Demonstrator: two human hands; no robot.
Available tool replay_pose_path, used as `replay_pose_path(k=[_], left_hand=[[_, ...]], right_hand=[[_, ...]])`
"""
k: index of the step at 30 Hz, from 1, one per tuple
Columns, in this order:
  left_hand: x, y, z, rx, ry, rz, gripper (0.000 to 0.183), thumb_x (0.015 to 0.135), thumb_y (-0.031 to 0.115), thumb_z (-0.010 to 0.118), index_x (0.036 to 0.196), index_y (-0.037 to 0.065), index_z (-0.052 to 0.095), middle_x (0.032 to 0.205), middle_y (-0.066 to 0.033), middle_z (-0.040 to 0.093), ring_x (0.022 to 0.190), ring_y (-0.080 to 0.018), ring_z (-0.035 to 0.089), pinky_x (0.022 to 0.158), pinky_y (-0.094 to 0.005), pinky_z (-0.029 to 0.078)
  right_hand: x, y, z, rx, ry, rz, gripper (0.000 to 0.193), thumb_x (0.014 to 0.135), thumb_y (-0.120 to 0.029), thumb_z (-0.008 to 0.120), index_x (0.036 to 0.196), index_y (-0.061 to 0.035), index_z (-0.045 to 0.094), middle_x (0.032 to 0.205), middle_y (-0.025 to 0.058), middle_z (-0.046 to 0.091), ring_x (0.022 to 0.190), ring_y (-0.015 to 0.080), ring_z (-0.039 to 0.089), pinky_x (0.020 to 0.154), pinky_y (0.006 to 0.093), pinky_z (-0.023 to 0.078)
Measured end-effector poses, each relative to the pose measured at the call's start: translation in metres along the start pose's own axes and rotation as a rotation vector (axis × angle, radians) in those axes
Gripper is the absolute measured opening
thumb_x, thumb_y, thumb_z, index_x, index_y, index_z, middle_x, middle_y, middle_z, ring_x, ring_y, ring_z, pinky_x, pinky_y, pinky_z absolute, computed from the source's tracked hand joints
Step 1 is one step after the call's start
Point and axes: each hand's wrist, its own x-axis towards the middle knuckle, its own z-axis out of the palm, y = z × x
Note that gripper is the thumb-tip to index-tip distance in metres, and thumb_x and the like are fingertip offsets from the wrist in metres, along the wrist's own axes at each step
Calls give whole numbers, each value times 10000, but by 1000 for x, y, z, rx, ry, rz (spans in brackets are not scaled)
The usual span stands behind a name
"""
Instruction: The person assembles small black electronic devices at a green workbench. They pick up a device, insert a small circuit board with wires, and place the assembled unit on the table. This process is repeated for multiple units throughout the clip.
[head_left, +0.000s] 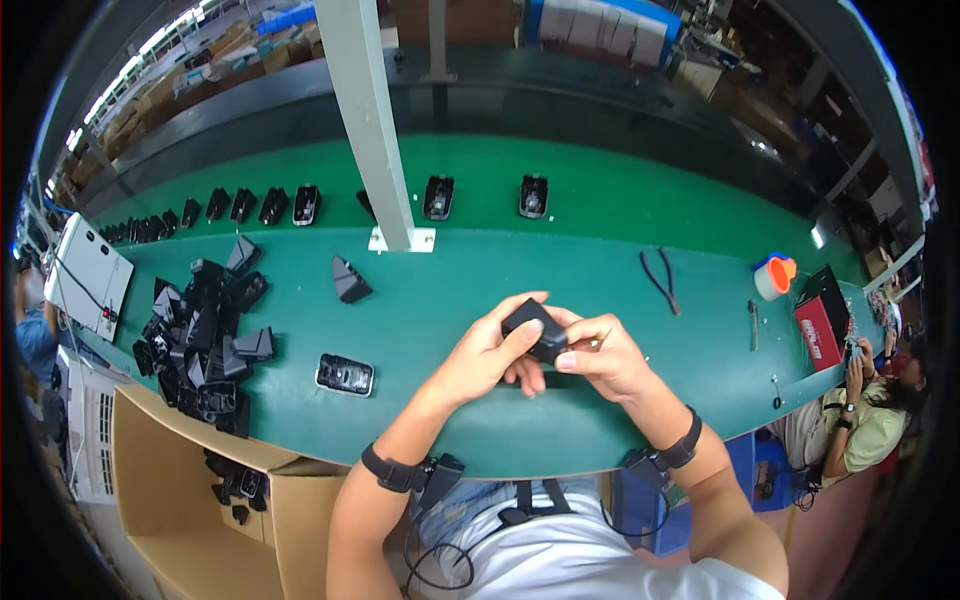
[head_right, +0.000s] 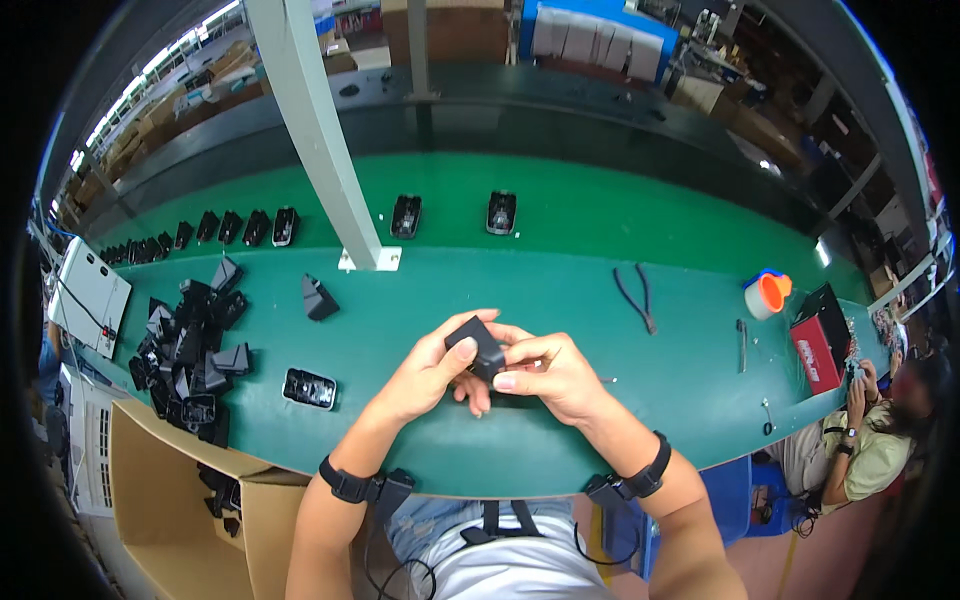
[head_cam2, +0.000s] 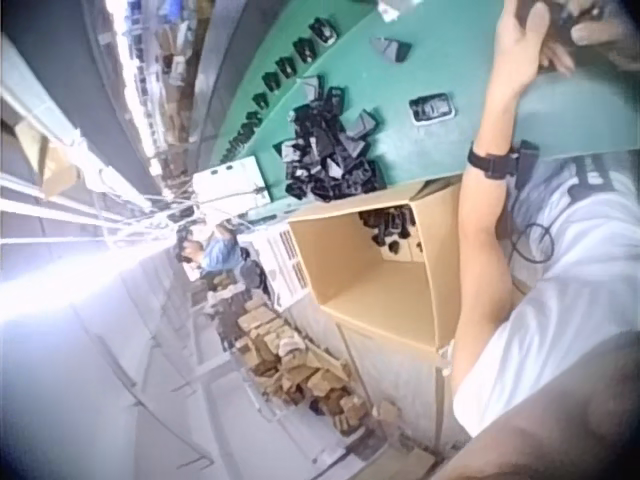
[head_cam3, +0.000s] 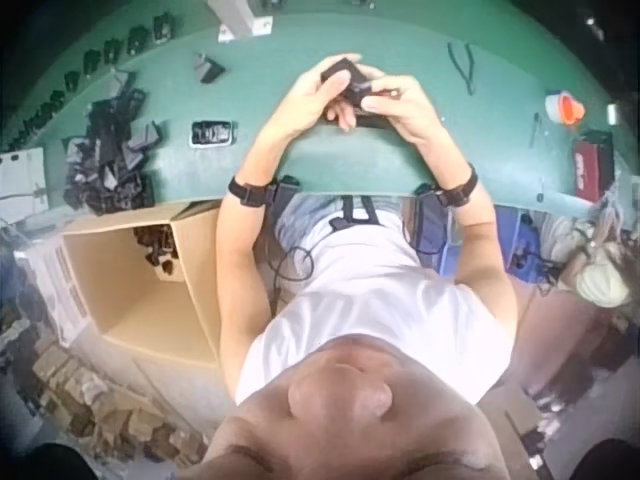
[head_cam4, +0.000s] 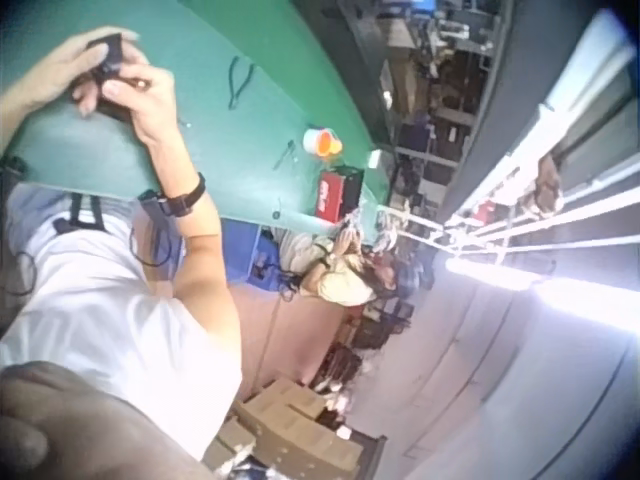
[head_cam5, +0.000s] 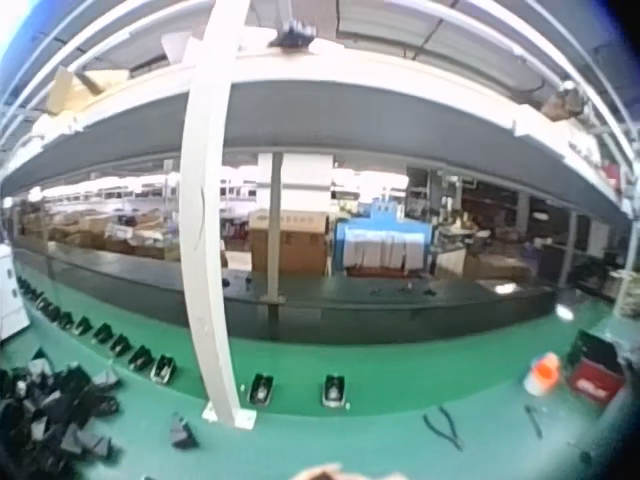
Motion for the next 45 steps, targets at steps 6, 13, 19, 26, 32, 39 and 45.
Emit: replay_pose_path(k=[6,13,19,26,32,39,45], left_hand=[[-7,19,-9,435,429,326,319,1028,215,538,1263,2,564,781,-96,716,652,-121,668,613,-256,517],[-83,117,138,833,-19,1148,212,729,208,646,869,52,681,920,-32,662,760,-169,575,629,-302,465],[-128,136,177,1063,656,890,301,434,111,681,563,174,416,561,94,333,465,-48,270,418,-210,119],[-126,136,103,1175,446,935,286,715,6,592,1000,13,606,890,-71,627,715,-157,577,684,-300,427],[-60,96,-81,1527,741,125,572,859,210,702,1388,76,529,1280,-187,616,1172,-337,600,1016,-420,460],[-31,44,-135,1497,789,-481,764,787,311,791,1448,170,435,1406,-222,495,1239,-445,530,1016,-517,475],[-33,60,-95,1322,524,49,588,758,138,804,1282,95,541,1213,-168,613,1123,-347,622,961,-430,502]], right_hand=[[56,-50,-37,-1105,152,-455,306,691,-181,884,961,-74,785,1373,137,584,1138,289,622,989,418,509],[122,-71,-181,-1803,354,-236,246,658,-189,828,875,-85,777,1345,169,594,1172,377,590,1024,436,478],[128,-52,-178,-1914,242,-218,350,693,-172,774,1023,-54,764,1438,198,517,1205,399,572,1043,447,477],[111,-48,-118,-1653,245,-606,425,757,-221,746,1139,-41,698,1407,215,527,1246,388,545,1051,455,460],[37,-34,0,-1388,-250,-162,294,821,-225,736,1067,-68,701,1054,111,699,949,312,691,824,419,569],[37,14,21,-1567,-228,-235,168,783,-129,734,926,-45,706,913,159,668,821,370,679,756,455,572],[20,-22,16,-817,-79,-228,91,824,-78,730,906,-41,720,972,108,749,834,198,707,702,336,561]])
